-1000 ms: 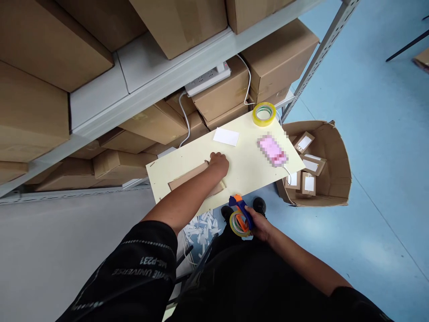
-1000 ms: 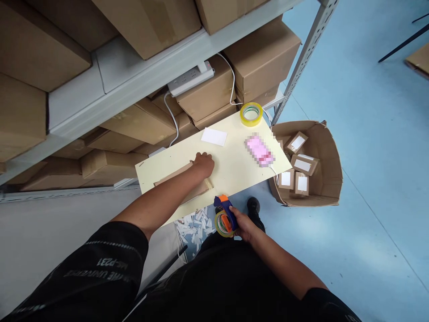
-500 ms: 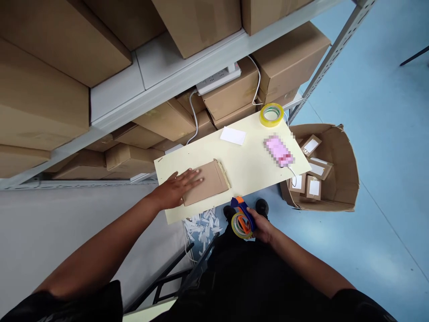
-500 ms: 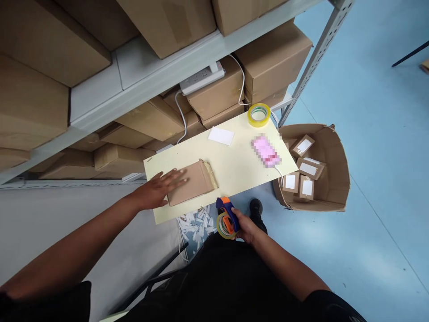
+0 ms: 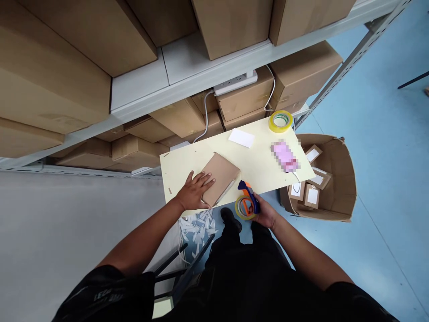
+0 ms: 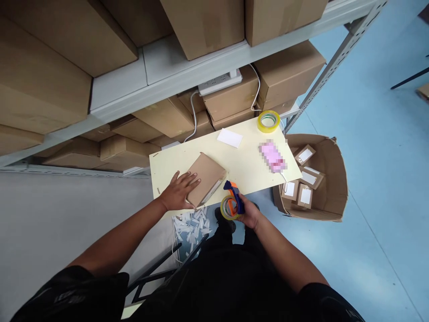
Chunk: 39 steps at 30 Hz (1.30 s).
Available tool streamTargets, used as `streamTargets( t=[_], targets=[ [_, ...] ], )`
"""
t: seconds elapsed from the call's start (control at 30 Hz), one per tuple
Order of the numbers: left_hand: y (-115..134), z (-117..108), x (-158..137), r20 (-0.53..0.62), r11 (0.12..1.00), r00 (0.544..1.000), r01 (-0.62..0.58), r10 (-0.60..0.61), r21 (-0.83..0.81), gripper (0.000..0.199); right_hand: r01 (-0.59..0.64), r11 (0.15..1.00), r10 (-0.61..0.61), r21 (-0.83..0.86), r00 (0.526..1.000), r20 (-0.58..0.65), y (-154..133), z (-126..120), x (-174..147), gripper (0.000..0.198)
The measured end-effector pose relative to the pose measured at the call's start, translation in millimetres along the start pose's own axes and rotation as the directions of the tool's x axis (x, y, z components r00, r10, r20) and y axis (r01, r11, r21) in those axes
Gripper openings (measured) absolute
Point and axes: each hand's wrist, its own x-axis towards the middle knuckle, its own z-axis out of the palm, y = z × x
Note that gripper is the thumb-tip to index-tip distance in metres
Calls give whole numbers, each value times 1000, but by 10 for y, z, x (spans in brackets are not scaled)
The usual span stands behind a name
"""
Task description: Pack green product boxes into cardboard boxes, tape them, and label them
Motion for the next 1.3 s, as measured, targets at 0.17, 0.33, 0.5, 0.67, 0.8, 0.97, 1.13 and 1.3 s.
streamTargets(
  t=[0.17, 0.33, 0.5, 0.67, 0.8, 0.97, 1.13, 1.3],
  targets=[
    [397, 190, 154, -151, 975, 964, 211, -219, -70, 116, 63, 998, -61, 30, 996, -70, -522, 248, 216, 41],
    [712, 211, 344, -258, 880, 843, 431, -472, -200, 113, 68, 997, -69, -28, 997, -24, -956, 461, 482, 40],
    [782, 180, 418, -252, 839, 804, 486, -539, -243, 111, -7, 993, 4, -121, 1000, -28, -1146, 510, 556, 47],
    [770, 178, 481, -280, 820, 773, 506, -568, -267, 110, -58, 990, 57, -127, 998, -15, -936, 333, 434, 47],
    [776, 125, 602, -281, 781, 733, 544, -620, -306, 109, -81, 996, 80, -24, 996, -38, -462, 80, 312, 41],
    [763, -15, 864, -235, 702, 668, 618, -706, -354, 111, -49, 997, 53, 67, 997, -49, -31, 74, 348, 46],
    [803, -136, 1003, -204, 677, 655, 636, -727, -371, 104, 51, 992, -49, 115, 999, -15, -187, 309, 502, 46],
    [966, -68, 648, -217, 819, 804, 479, -554, -315, 87, 79, 987, -76, 138, 997, -26, -698, 353, 569, 48]
  ],
)
